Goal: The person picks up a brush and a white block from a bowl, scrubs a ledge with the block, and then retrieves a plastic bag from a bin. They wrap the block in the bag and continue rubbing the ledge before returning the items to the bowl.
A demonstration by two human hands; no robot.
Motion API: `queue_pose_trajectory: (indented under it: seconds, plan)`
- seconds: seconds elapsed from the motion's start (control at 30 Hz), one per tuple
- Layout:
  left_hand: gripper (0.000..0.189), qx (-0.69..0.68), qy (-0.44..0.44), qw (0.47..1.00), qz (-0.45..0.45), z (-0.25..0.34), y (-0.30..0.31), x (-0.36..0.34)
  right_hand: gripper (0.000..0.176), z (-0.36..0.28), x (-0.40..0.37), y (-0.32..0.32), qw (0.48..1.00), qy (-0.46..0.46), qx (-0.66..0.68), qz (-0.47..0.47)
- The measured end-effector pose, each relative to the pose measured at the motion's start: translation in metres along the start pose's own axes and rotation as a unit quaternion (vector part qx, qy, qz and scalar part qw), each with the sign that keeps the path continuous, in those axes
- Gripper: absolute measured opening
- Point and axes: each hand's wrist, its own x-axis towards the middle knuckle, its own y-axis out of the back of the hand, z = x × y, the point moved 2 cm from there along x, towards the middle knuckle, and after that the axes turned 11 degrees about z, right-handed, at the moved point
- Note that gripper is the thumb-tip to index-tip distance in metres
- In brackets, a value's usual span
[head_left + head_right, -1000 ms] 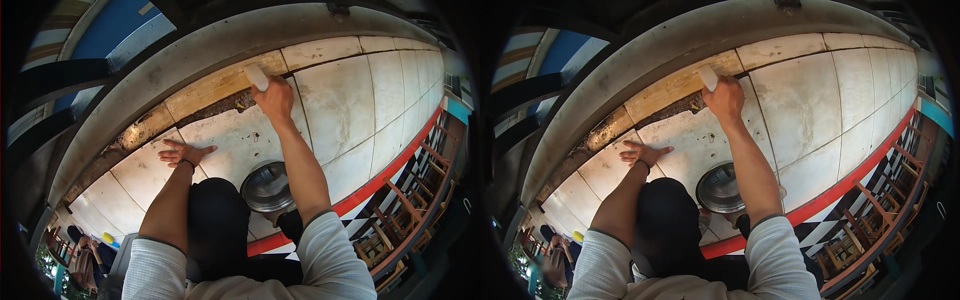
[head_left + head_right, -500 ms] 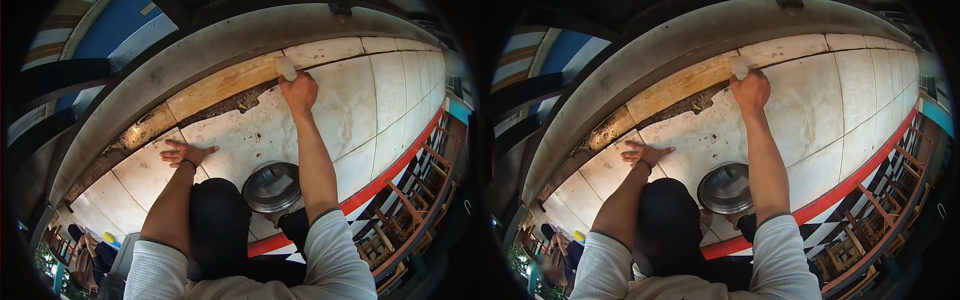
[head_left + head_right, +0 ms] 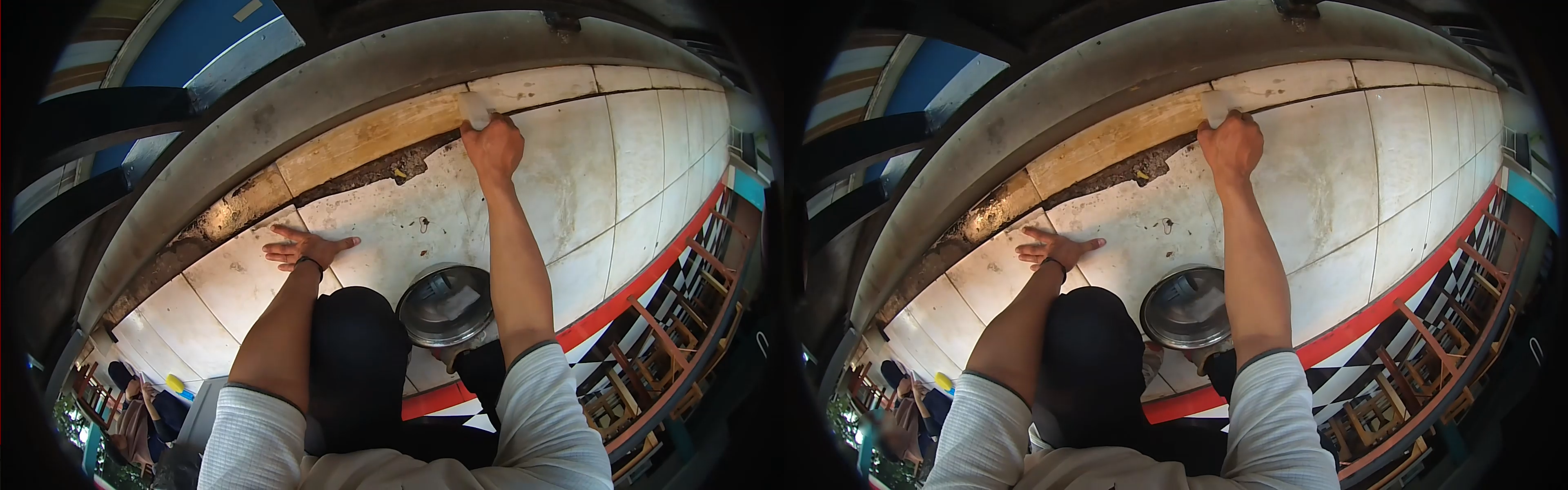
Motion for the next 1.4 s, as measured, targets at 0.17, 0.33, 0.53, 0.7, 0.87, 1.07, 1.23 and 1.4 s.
queue_pose_trajectory:
  seconds: [0.17, 0.33, 0.53, 0.7, 0.87, 1.07, 1.23, 1.4]
  plan:
    - [0.175, 0.000, 0.003, 1.000, 0.001, 0.001, 0.000, -0.001, 0.034, -0.085, -0.069, -0.002, 0.988, 0.108, 0.112, -0.008]
    - [0.175, -0.006, 0.006, 1.000, 0.001, 0.000, -0.004, 0.004, 0.035, -0.026, -0.028, -0.005, 0.998, 0.041, 0.040, 0.001]
    - [0.173, 0.020, -0.028, 0.999, -0.004, -0.001, -0.004, 0.003, 0.033, -0.049, -0.048, 0.001, 0.990, 0.120, 0.079, 0.017]
    - [0.173, 0.017, -0.029, 0.999, 0.003, -0.001, -0.005, 0.005, 0.033, -0.065, -0.057, 0.000, 0.990, 0.116, 0.078, -0.029]
    - [0.173, 0.005, -0.031, 1.000, 0.002, -0.003, -0.006, 0.005, 0.031, -0.008, -0.004, 0.001, 0.997, 0.077, -0.022, -0.010]
    - [0.174, 0.009, -0.004, 1.000, 0.007, 0.001, -0.002, 0.001, 0.031, -0.081, -0.070, 0.002, 0.976, 0.191, 0.099, -0.037]
    - [0.174, 0.004, -0.009, 1.000, 0.009, -0.003, -0.005, 0.003, 0.031, -0.015, -0.011, 0.005, 0.994, 0.107, -0.029, -0.015]
    - [0.174, 0.007, 0.006, 1.000, 0.002, 0.001, 0.001, -0.001, 0.036, -0.074, -0.065, 0.001, 0.972, 0.230, 0.034, -0.028]
